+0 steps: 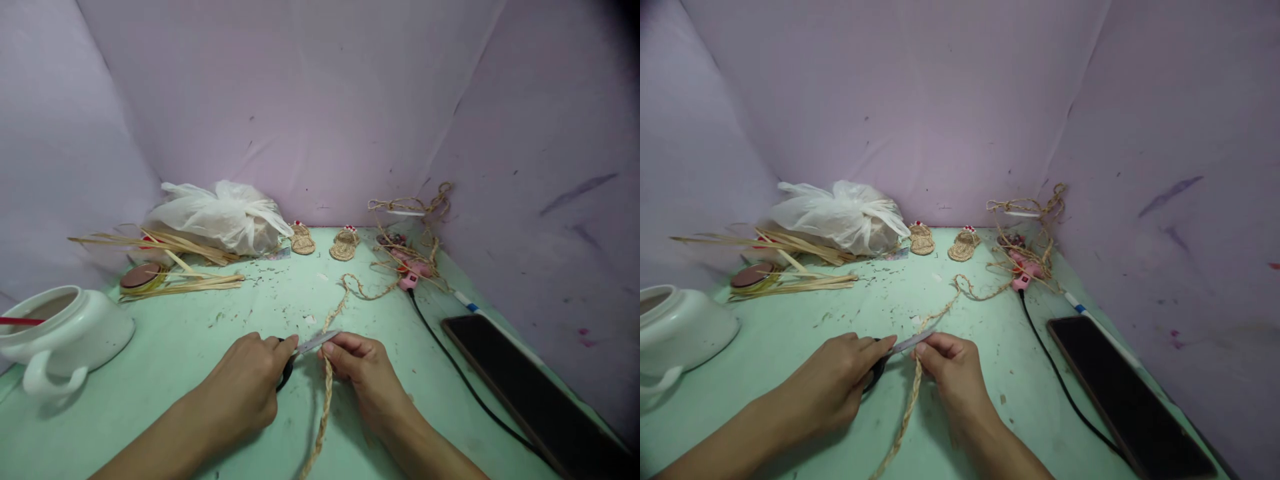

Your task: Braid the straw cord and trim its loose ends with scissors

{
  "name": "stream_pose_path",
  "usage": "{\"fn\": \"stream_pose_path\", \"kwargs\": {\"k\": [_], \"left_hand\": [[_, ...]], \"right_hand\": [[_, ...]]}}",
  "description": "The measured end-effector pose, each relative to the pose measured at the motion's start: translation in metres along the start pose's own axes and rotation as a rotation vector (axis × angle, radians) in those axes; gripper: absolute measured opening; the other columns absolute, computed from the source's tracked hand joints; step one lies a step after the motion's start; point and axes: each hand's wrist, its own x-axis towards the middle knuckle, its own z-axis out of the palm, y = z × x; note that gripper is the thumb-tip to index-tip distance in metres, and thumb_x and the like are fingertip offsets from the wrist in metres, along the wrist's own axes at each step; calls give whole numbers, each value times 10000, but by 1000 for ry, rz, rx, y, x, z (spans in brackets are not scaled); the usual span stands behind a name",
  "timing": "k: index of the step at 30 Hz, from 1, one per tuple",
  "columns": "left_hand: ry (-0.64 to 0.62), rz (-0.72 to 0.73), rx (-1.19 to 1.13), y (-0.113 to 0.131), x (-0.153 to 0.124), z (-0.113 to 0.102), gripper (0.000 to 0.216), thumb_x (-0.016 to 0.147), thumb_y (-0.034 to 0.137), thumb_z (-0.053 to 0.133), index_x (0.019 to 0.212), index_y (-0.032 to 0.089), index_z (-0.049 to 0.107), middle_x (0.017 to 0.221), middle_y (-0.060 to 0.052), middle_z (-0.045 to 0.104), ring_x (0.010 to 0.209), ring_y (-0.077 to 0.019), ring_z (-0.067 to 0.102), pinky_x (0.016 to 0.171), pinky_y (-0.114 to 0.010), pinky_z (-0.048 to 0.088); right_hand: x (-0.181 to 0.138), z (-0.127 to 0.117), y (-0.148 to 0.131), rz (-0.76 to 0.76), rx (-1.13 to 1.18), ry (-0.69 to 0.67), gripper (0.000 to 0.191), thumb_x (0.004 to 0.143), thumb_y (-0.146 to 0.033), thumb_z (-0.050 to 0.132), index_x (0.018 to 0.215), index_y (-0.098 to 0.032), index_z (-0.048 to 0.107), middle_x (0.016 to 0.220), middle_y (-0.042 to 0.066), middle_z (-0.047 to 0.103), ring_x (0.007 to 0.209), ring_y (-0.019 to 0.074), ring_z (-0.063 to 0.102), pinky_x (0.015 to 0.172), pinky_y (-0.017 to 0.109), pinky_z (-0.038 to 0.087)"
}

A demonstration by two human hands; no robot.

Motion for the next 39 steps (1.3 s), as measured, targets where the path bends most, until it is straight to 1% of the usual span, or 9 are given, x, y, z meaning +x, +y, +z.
{"fn": "stream_pose_path", "kwargs": {"k": [4,9,15,21,24,28,33,36,39], "left_hand": [[98,-13,-315,-6,1,-10,446,671,65,409,1073,224,521,775,-11,620,684,-168,550,614,-249,409],[340,-225,-617,-17,4,-21,229,720,209,488,944,202,534,615,48,538,564,-106,483,535,-186,384],[258,-254,-703,-4,5,-16,272,666,302,585,914,209,522,655,39,543,607,-121,478,587,-229,382],[94,-407,-1315,22,10,4,286,607,218,593,861,166,472,537,64,484,434,-64,367,407,-178,287],[140,-454,-1452,31,13,13,324,567,193,620,851,157,469,493,79,456,411,-57,354,395,-171,275],[185,-488,-1426,37,12,23,308,577,203,626,843,159,478,477,81,443,412,-60,346,394,-173,266],[210,-481,-1309,43,8,34,243,640,234,588,855,168,497,495,82,414,442,-66,334,411,-179,258],[148,-419,-1231,42,5,29,192,687,253,538,857,171,508,525,67,426,466,-78,372,419,-186,269],[182,-318,-913,30,1,15,220,694,229,502,912,201,507,589,42,500,531,-113,454,489,-218,344]], "right_hand": [[1,-1,-1,32,55,15,199,539,-279,736,621,-112,664,501,-2,577,439,60,414,464,209,301],[2,1,-2,70,92,49,289,491,-284,770,704,-118,667,561,35,636,482,94,496,516,232,364],[-2,5,-1,51,66,0,259,522,-275,756,705,-130,642,564,25,625,516,114,523,545,246,391],[-4,7,6,-55,-55,-82,172,585,-284,706,645,-148,619,621,1,578,539,101,478,505,224,369],[-6,7,5,-38,-50,-73,162,590,-271,704,645,-145,618,578,-14,554,500,80,439,471,202,338],[-7,8,-3,20,25,-17,218,574,-305,713,692,-138,640,547,-17,554,452,68,412,406,184,306],[-6,8,-9,7,3,113,267,514,-240,749,738,-117,671,580,21,615,514,110,512,454,207,377],[-6,8,-8,-22,-13,108,259,498,-224,747,721,-117,670,603,38,637,554,135,551,529,242,418],[-4,6,-7,-43,-41,141,269,499,-228,739,734,-114,673,567,16,607,512,116,521,518,245,413]]}}
